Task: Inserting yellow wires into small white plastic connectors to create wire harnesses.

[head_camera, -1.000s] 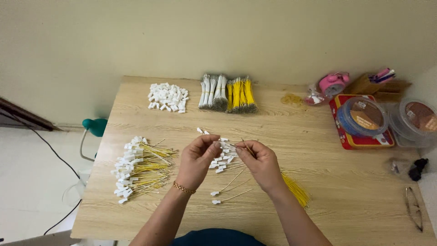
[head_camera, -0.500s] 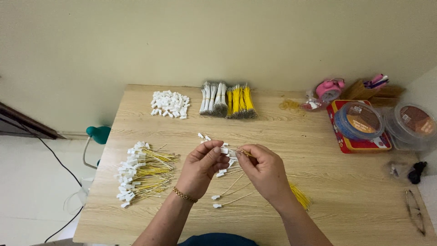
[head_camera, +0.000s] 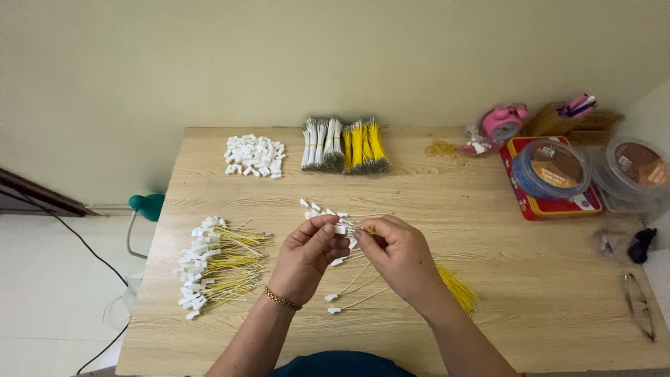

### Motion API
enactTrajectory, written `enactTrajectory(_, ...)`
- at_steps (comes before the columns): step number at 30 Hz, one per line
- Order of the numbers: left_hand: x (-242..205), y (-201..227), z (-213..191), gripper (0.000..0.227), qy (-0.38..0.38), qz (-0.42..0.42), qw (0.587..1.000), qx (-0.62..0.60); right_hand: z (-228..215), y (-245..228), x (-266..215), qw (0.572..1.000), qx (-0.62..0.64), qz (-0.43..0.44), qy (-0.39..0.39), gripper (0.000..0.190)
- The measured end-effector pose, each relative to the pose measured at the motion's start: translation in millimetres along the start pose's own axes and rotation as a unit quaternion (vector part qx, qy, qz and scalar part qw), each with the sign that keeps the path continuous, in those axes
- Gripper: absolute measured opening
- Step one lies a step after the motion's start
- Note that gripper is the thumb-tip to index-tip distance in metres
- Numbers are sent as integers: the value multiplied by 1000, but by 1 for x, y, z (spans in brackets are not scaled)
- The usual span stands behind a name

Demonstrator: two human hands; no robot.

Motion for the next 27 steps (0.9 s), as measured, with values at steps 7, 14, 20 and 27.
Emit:
enactTrajectory(7,-5,8,13,26,16,-1,1000,7,11,20,3,998,26,58,-29,14)
enactTrajectory(14,-3,-6,0,23,34,-8,999,35,14,25,7,998,-56,-27,-14,5)
enactTrajectory(20,-1,-27,-25,19,71,-24,997,21,35,42,2,998,-59,-13,-35,8)
enactTrajectory(27,11,-56,-118,32,81,-43,945,313,148,172,-43,980,-133,10,-150,12)
Point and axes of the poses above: each hand's wrist, its own x-axis towards the middle knuckle, its own z-axis out of the palm, y = z × x, the point moved 4 cm from there along x, towards the middle knuckle, and after that the axes turned 10 degrees about -x, right-handed, at the moved point
